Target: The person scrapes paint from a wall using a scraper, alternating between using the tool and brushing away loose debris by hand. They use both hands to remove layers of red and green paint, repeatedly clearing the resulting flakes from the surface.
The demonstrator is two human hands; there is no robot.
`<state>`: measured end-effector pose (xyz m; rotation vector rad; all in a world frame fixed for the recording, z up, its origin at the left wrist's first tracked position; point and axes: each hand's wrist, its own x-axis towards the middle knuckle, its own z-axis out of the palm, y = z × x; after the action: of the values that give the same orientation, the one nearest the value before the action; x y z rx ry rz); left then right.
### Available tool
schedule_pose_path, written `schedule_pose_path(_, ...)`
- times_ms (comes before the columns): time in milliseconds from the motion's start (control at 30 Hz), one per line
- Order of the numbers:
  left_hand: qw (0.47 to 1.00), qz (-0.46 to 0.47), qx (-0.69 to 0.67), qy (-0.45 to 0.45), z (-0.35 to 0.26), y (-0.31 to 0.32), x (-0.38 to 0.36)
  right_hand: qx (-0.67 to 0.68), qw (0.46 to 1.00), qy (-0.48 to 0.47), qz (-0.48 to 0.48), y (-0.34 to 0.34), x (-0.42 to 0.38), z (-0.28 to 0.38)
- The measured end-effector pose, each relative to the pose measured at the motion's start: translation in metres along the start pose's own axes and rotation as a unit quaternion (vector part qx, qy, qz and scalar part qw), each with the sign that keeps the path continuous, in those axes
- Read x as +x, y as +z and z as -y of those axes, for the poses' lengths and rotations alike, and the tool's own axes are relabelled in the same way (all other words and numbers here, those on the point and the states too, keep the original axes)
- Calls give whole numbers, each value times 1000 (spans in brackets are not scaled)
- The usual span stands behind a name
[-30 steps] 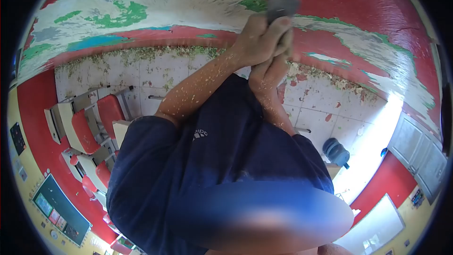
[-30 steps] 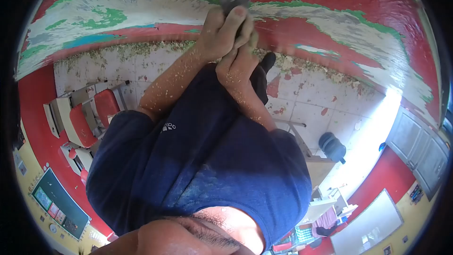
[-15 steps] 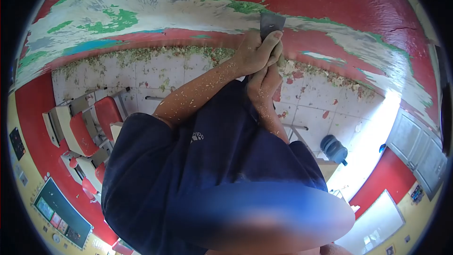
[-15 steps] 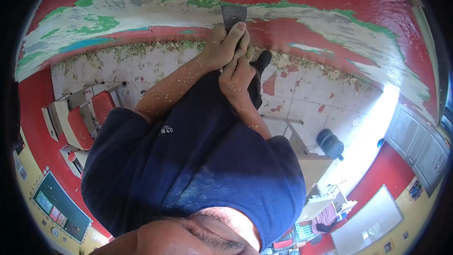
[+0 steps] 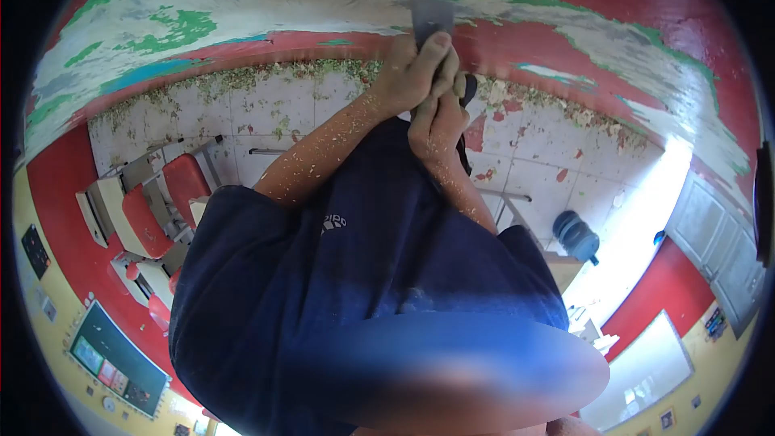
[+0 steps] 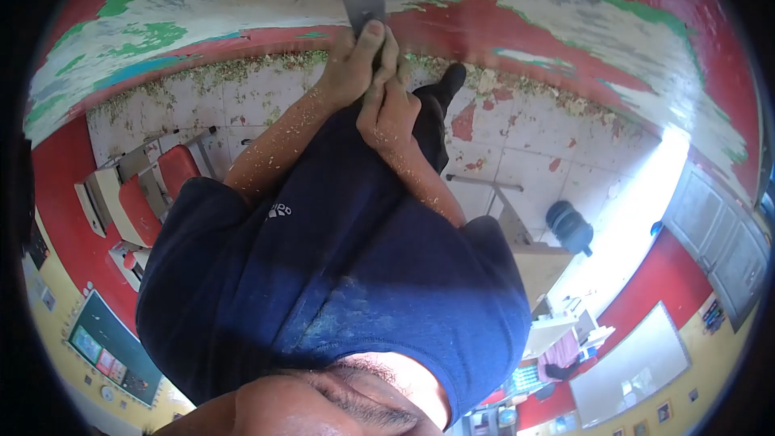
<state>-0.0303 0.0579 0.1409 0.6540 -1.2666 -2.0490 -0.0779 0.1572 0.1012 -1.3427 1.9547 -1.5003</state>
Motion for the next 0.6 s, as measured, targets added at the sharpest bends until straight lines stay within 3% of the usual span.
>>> schedule_pose_path(133, 999, 15, 43, 1, -4, -7, 0, 1, 1000, 20, 2, 7, 7, 3)
schedule_pose_path(267, 998, 17, 33, 48, -12, -5, -9, 16, 999, -45, 4, 0, 5, 8)
schedule_pose_path(467, 993, -65, 93, 27, -23, -5, -7, 65, 995, 46, 64, 8, 13, 16)
schedule_pose_path(600, 994, -63, 88, 30, -29, -4, -5, 86, 995, 33, 28, 14, 11, 25)
